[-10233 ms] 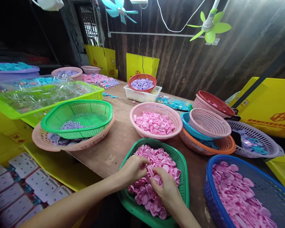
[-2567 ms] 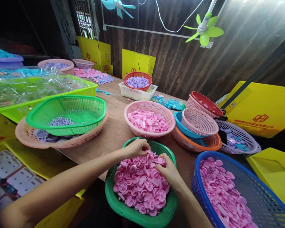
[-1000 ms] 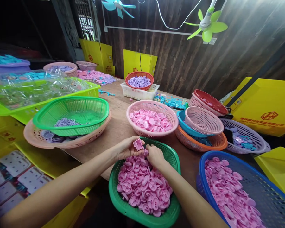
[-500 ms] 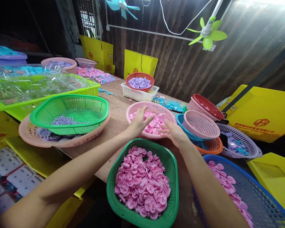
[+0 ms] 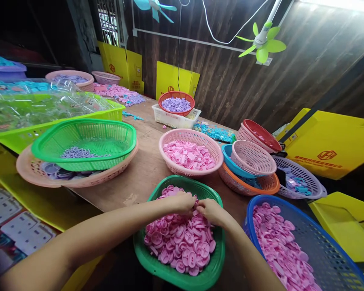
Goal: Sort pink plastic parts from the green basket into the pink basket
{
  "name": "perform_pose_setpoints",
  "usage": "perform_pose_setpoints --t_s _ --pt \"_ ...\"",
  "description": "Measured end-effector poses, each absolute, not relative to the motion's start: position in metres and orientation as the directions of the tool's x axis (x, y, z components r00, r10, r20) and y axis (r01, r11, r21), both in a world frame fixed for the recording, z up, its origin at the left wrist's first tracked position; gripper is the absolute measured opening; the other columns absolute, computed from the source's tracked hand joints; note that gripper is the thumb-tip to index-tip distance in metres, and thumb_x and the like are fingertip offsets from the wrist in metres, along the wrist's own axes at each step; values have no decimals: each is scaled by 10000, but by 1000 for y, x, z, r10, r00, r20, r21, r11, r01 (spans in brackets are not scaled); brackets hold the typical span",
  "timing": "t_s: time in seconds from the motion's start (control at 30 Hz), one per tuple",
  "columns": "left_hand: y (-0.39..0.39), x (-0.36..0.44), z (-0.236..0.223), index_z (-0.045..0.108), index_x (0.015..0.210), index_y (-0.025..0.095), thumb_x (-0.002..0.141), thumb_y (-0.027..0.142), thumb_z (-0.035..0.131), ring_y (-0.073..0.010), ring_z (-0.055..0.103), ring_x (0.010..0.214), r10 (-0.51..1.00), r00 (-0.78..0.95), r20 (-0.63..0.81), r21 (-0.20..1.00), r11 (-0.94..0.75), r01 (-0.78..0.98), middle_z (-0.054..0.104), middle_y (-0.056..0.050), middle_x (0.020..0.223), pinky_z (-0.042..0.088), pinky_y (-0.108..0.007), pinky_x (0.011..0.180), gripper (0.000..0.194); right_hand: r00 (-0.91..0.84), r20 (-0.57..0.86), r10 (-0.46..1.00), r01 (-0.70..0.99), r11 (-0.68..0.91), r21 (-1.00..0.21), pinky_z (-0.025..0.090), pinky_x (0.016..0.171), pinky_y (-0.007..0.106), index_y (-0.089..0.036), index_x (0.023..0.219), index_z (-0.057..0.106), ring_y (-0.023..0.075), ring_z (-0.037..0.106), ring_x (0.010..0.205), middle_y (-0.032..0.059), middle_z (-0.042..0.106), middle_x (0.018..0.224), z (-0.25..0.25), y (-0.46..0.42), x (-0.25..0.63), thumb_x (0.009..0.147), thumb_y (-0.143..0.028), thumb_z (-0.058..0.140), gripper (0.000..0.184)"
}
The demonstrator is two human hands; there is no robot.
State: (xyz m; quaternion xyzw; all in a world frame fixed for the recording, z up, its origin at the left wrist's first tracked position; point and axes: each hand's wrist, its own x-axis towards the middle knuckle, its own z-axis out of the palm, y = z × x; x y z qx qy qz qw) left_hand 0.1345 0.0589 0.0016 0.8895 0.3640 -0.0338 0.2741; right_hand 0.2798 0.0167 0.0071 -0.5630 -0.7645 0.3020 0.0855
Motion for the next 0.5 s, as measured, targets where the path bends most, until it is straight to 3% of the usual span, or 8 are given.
perform_pose_setpoints --t_s 0.07,0.2,0.37,0.5 --pt "66 134 5 641 630 187 504 226 719 -294 589 745 586 747 -314 488 -575 657 630 -78 672 423 -399 704 153 -326 -202 923 826 175 -536 362 508 224 -187 728 662 133 542 558 -8 630 611 10 17 285 778 -209 425 244" --pt "75 126 6 631 571 236 506 225 712 -191 578 657 537 768 -350 555 -542 631 598 20 578 422 -272 633 105 -285 -193 939 856 159 -491 379 531 226 -180 813 649 136 556 584 5 641 652 8 14 292 808 -215 364 287" --pt "75 132 -2 497 400 178 410 254 757 -227 554 610 573 724 -384 514 -518 683 470 6 428 417 -312 599 270 -324 -246 913 877 193 -440 398 619 232 -229 836 666 156 594 682 7 678 731 9 1 298 735 -124 419 287" --pt "75 136 -6 419 380 173 402 295 762 -214 527 545 578 710 -403 496 -514 700 410 17 396 402 -310 559 365 -366 -273 889 885 242 -398 390 696 251 -238 1101 585 193 598 813 50 678 888 10 -9 299 681 -91 487 456"
